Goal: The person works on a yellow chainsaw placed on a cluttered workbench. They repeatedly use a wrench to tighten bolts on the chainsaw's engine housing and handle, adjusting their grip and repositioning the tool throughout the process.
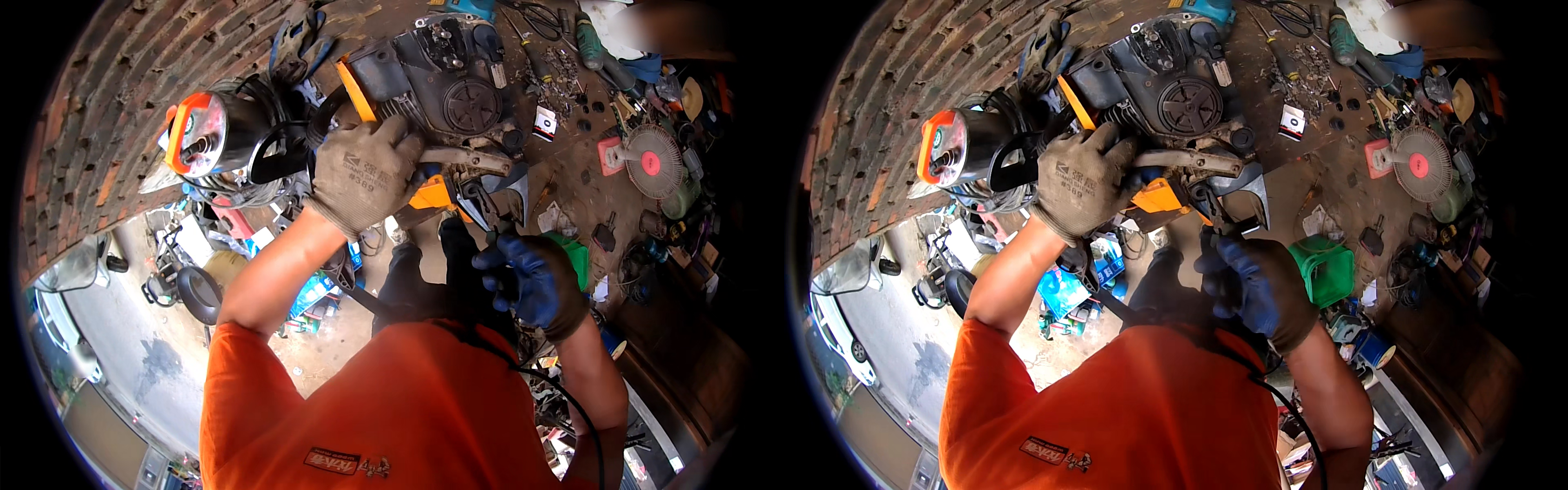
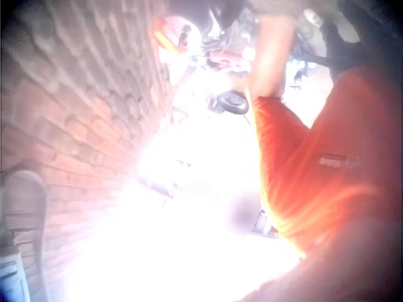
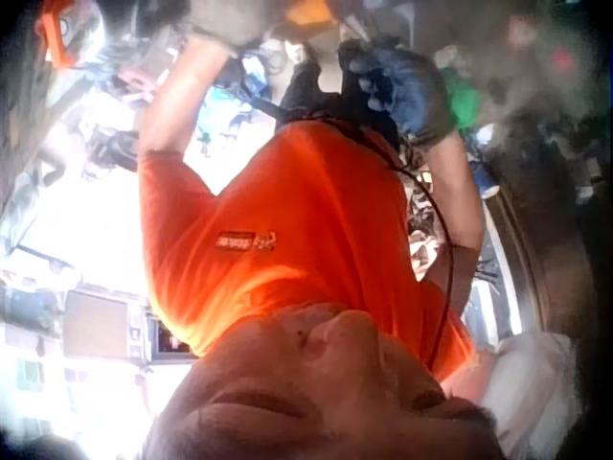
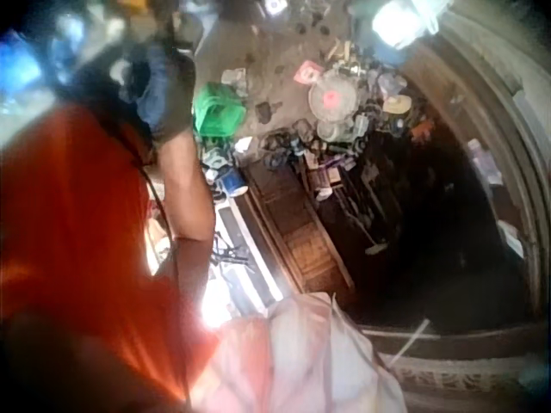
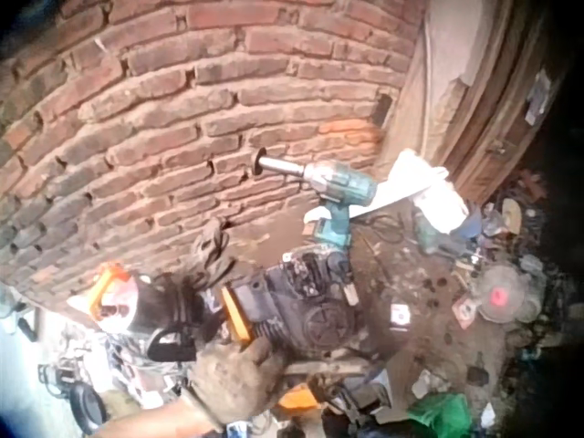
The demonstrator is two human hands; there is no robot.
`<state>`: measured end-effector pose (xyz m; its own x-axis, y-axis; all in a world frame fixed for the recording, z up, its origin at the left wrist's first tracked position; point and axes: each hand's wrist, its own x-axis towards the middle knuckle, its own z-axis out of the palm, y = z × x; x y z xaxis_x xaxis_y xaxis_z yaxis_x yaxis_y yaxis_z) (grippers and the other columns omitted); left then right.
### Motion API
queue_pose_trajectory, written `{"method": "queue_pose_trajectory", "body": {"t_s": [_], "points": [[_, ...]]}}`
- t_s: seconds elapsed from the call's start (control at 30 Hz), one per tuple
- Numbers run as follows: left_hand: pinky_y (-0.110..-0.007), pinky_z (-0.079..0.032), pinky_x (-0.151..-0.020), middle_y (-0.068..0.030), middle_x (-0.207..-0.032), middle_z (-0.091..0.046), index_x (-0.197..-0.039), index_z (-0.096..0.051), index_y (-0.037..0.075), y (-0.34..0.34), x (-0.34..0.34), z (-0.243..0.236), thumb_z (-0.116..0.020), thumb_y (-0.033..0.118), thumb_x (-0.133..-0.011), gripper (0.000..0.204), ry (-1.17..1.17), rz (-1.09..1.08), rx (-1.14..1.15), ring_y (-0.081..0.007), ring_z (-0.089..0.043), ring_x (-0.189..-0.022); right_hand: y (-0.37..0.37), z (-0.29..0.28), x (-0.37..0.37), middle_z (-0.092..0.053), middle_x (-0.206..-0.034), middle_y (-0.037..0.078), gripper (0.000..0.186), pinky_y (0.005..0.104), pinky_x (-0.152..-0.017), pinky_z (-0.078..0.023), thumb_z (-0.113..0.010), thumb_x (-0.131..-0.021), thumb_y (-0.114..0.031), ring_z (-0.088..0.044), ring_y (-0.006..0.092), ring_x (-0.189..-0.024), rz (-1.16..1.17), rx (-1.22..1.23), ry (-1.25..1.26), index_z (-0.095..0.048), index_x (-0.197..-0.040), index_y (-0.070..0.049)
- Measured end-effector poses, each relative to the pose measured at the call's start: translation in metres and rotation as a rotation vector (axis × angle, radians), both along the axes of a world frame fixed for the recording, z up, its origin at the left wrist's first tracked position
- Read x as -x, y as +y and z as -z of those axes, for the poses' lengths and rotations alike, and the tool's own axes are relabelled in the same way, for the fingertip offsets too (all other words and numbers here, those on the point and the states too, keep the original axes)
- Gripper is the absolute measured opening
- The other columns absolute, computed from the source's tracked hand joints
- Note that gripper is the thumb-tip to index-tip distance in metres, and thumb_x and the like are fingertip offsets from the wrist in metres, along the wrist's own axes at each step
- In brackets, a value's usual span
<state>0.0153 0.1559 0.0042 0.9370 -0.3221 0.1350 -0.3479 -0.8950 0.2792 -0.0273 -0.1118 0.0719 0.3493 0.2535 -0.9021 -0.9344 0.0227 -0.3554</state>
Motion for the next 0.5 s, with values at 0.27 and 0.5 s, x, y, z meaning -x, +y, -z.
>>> {"method": "queue_pose_trajectory", "body": {"t_s": [0.27, 0.5], "points": [[-0.039, -0.052, -0.063, -0.0025, -0.099, -0.062, -0.101, -0.074, 0.014, 0.004, 0.003, 0.003, -0.077, 0.038, -0.076, 0.035, 0.016, 0.013, 0.049, -0.0248, -0.068, -0.078, 0.012, -0.013, -0.036, -0.070, -0.087, 0.014, 0.034, 0.0299, -0.047, -0.048, -0.061, -0.096, -0.031, -0.063, 0.0178, -0.067, -0.335, 0.222, -0.012, -0.065, -0.103, 0.002], [-0.038, -0.054, -0.066, -0.0021, -0.103, -0.065, -0.106, -0.075, 0.017, 0.000, -0.004, -0.001, -0.078, 0.038, -0.076, 0.036, 0.065, 0.005, 0.025, -0.0243, -0.069, -0.080, 0.026, 0.001, 0.005, -0.068, -0.084, 0.010, 0.041, 0.0319, -0.057, -0.050, -0.058, -0.099, -0.038, -0.063, 0.0177, -0.070, -0.034, 0.121, -0.076, -0.068, -0.106, 0.000]]}}
